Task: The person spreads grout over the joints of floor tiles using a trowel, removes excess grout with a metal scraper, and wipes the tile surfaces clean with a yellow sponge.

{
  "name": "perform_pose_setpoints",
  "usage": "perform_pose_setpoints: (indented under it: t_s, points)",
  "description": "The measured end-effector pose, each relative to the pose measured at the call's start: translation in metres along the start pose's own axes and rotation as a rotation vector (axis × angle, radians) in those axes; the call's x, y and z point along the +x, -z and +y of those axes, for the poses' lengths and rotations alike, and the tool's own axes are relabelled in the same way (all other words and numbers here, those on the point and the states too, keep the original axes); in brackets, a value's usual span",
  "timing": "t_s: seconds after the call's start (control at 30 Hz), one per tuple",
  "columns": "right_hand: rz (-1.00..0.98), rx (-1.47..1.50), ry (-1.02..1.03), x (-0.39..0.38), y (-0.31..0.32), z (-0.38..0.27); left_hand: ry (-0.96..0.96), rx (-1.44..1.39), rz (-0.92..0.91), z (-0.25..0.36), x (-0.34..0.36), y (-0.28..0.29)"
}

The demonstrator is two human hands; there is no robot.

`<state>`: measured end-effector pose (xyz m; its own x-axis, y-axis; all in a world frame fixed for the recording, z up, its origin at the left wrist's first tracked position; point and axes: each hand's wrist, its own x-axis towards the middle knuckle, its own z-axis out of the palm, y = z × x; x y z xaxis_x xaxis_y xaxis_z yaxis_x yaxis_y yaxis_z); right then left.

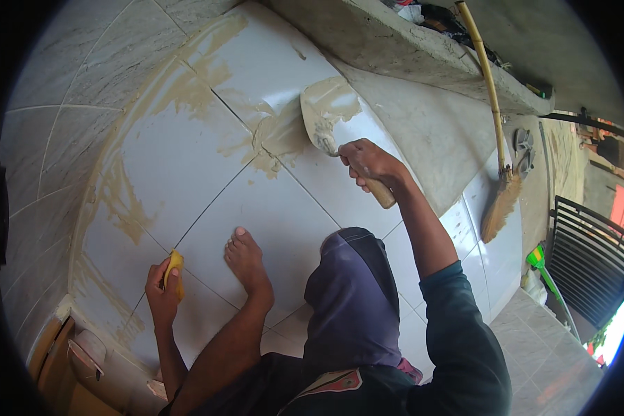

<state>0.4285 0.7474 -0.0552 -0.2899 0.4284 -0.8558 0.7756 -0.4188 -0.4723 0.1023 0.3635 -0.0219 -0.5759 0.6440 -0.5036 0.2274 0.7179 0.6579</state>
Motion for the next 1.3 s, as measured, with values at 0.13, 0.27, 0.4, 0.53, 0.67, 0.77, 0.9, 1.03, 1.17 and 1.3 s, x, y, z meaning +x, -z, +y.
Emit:
perform_pose_setpoints:
  t_s: [0.13,0.27,0.4,0.53,0.67,0.77,0.9,1.03,1.17,1.3]
  points:
    - [0.268,-0.146,-0.025,-0.016,0.014,0.0,0.01,-0.005,0.03,-0.001,0.0,0.003]
    - [0.334,-0.277,-0.092,-0.009,0.038,-0.003,0.023,-0.031,0.025,-0.005,-0.001,0.003]
    - [0.201,-0.341,-0.119,-0.011,0.027,-0.003,0.047,-0.043,0.042,-0.013,-0.002,0.001]
    - [0.105,-0.233,-0.073,-0.012,0.024,-0.011,0.01,-0.075,0.064,-0.013,-0.004,0.002]
    - [0.197,-0.063,-0.036,0.025,0.042,0.005,0.012,-0.052,0.068,-0.007,0.0,-0.001]
    - [0.071,-0.087,0.053,0.025,-0.01,-0.004,0.013,-0.05,0.099,-0.012,-0.006,0.004]
    - [-0.333,-0.207,0.125,0.016,-0.086,-0.037,-0.012,-0.074,0.127,-0.017,-0.008,0.002]
    - [-0.204,-0.345,0.264,0.025,-0.094,-0.085,-0.068,-0.114,0.15,-0.011,-0.006,0.001]
    - [-0.059,-0.632,0.394,0.057,-0.101,-0.079,-0.009,-0.156,0.142,-0.013,-0.004,-0.006]
    - [-0.308,-0.496,0.108,0.015,-0.13,-0.097,-0.026,-0.186,0.227,-0.037,-0.018,-0.002]
